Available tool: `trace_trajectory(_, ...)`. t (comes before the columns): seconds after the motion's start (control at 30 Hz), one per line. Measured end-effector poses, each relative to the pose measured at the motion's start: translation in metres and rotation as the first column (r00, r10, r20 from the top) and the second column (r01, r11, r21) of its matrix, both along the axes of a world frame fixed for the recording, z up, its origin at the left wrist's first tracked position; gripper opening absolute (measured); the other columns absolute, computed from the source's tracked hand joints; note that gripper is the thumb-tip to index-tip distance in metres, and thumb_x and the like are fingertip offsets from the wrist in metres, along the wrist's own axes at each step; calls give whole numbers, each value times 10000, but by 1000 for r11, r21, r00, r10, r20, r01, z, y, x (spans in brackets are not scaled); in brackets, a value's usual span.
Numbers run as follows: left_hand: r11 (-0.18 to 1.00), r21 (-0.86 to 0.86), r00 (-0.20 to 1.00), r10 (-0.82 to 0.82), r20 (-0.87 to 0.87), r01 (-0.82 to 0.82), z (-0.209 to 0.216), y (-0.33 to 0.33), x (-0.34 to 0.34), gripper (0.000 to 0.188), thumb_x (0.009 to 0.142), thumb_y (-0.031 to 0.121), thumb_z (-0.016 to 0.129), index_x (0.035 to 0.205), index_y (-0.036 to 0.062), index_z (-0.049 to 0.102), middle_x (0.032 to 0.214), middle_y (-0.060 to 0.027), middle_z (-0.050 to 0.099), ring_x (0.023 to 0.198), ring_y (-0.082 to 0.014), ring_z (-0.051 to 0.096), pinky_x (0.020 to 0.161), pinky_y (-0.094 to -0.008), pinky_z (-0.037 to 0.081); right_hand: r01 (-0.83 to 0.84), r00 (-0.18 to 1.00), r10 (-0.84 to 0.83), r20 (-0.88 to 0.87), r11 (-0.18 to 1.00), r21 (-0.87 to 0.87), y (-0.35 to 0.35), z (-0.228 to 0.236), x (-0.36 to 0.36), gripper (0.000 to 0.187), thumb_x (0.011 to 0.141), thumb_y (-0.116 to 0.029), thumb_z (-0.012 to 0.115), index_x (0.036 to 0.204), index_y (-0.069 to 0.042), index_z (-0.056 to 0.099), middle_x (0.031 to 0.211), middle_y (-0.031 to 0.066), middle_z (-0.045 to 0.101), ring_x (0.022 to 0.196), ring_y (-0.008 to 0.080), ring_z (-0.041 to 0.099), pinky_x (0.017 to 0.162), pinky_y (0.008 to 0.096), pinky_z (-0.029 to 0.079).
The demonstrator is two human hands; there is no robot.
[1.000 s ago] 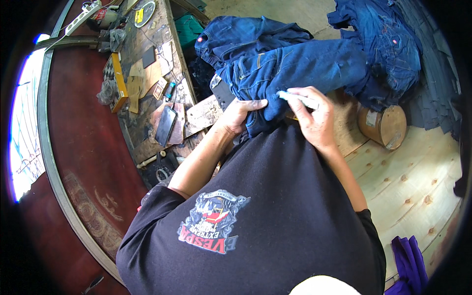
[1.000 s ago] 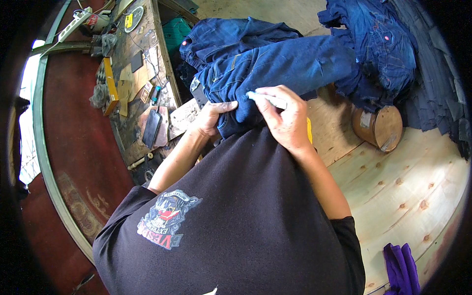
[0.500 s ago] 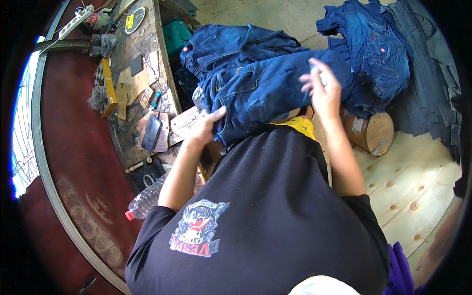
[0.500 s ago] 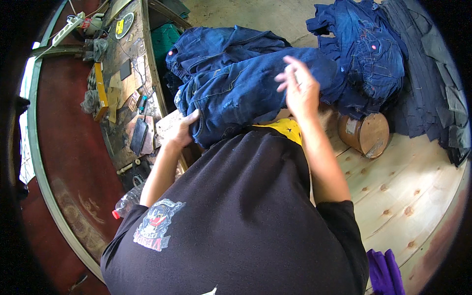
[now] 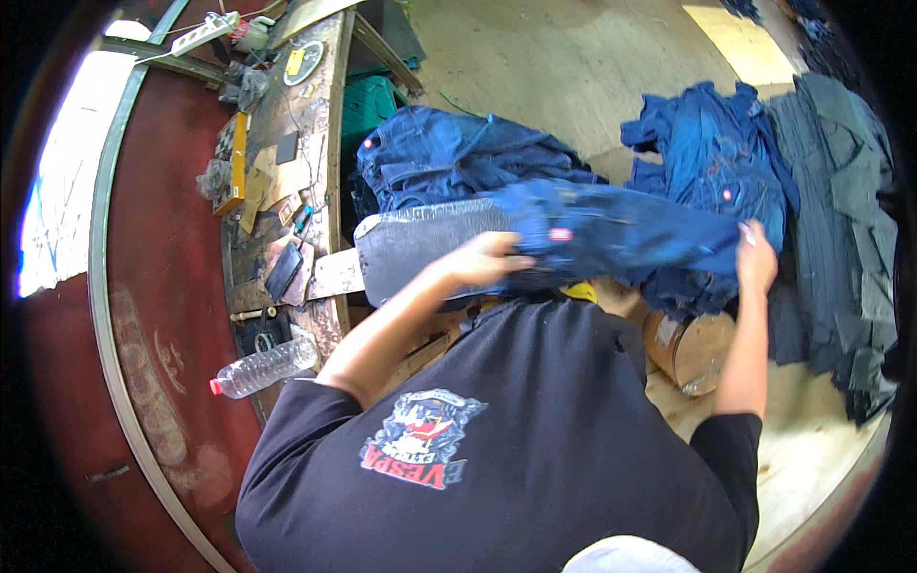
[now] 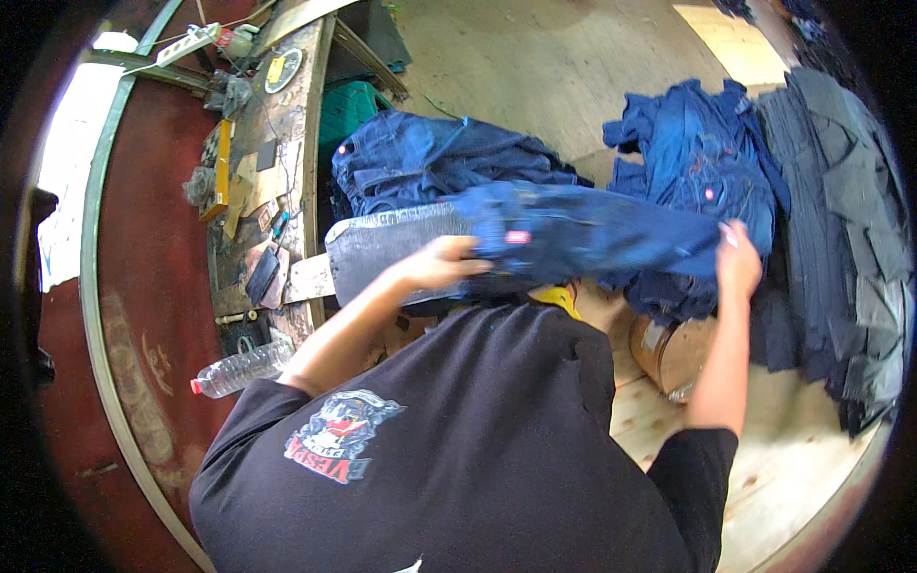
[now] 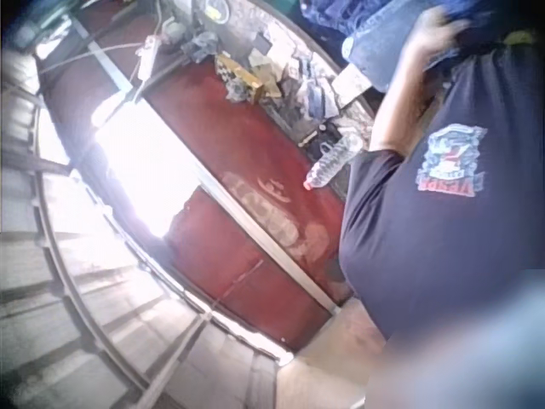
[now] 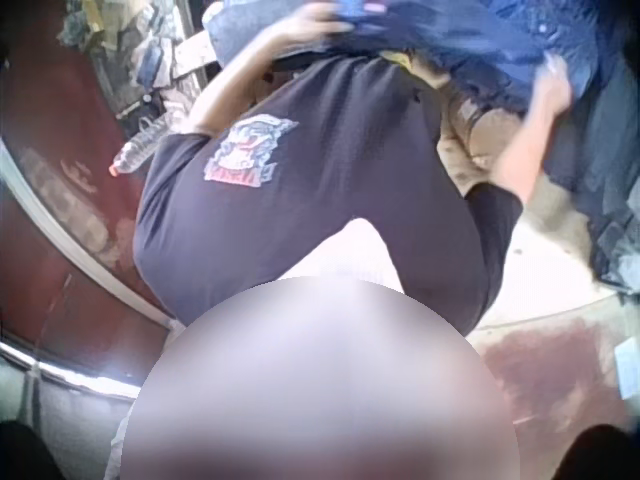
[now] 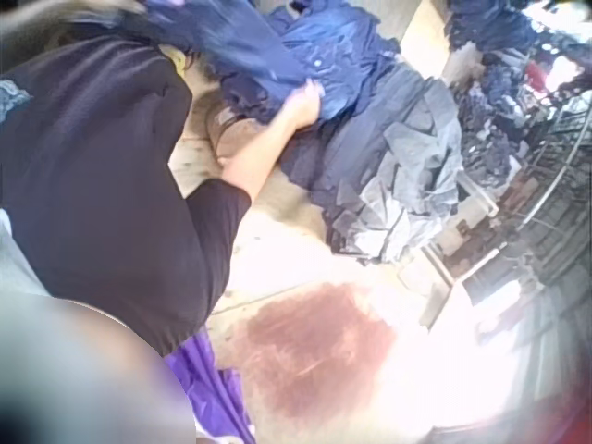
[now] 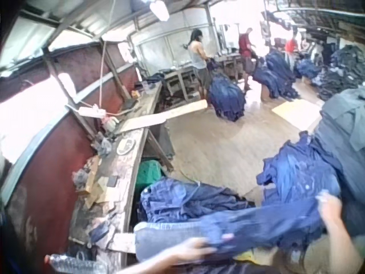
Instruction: The person repeatedly marks specific spots on denim jeans with a white marker. They pick up a pair of jeans, apply a small mark, and place the jeans back on a pile, repeating this cycle throughout the clip.
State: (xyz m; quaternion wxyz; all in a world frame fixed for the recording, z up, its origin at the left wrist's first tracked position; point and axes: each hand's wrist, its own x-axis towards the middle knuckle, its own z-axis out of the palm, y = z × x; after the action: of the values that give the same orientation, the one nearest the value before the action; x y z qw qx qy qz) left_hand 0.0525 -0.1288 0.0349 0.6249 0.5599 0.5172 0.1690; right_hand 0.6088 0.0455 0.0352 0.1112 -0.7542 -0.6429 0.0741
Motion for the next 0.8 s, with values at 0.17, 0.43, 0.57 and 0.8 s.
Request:
trace_trajectory(0.17, 818, 230, 805, 395, 444, -528, -5, 118, 206, 210, 1118, 165, 627, 1238, -8, 629, 1128, -55, 681, 1090, -150, 573, 1032, -350, 490, 215, 967, -254, 33, 874, 436, 55, 73, 150, 404, 1154, -513, 505, 1317, -212, 719, 1199, 203, 791, 1093, 487, 739, 892, 548, 586)
trace_trajectory(0.43, 439, 510, 642, 688, 337, -739, 6, 203, 120, 155, 1132, 162, 630, 1129, 8, 616, 1035, -10, 621, 1003, -114, 547, 938, -294, 474, 151, 981, -15, -194, 690, 708, 143, 105, 92, 379, 1144, -411, 612, 1265, -80, 751, 1253, 148, 797, 1173, 365, 753, 1001, 431, 574)
trace_trajectory(0.57, 271, 719, 441, 896, 55, -640, 25, 159, 8, 182, 1062, 159, 688, 1128, -8, 664, 989, -121, 679, 968, -215, 623, 904, -378, 517, 32, 893, 276, -355, 748, 662, 176, 67, -48, 330, 1117, -370, 668, 1267, -89, 753, 1234, 163, 797, 1147, 358, 766, 988, 421, 581)
trace_trajectory(0.8, 581, 716, -136, 732, -668, -387, 96, 28, -223, 347, 1023, 259, 731, 1233, -15, 703, 1046, -182, 763, 996, -319, 763, 925, -438, 588, -693, 652, 680, -334, 714, 100, 147, -35, -245, 376, 1127, -327, 578, 1454, -146, 624, 1172, 299, 759, 1090, 518, 730, 919, 608, 578)
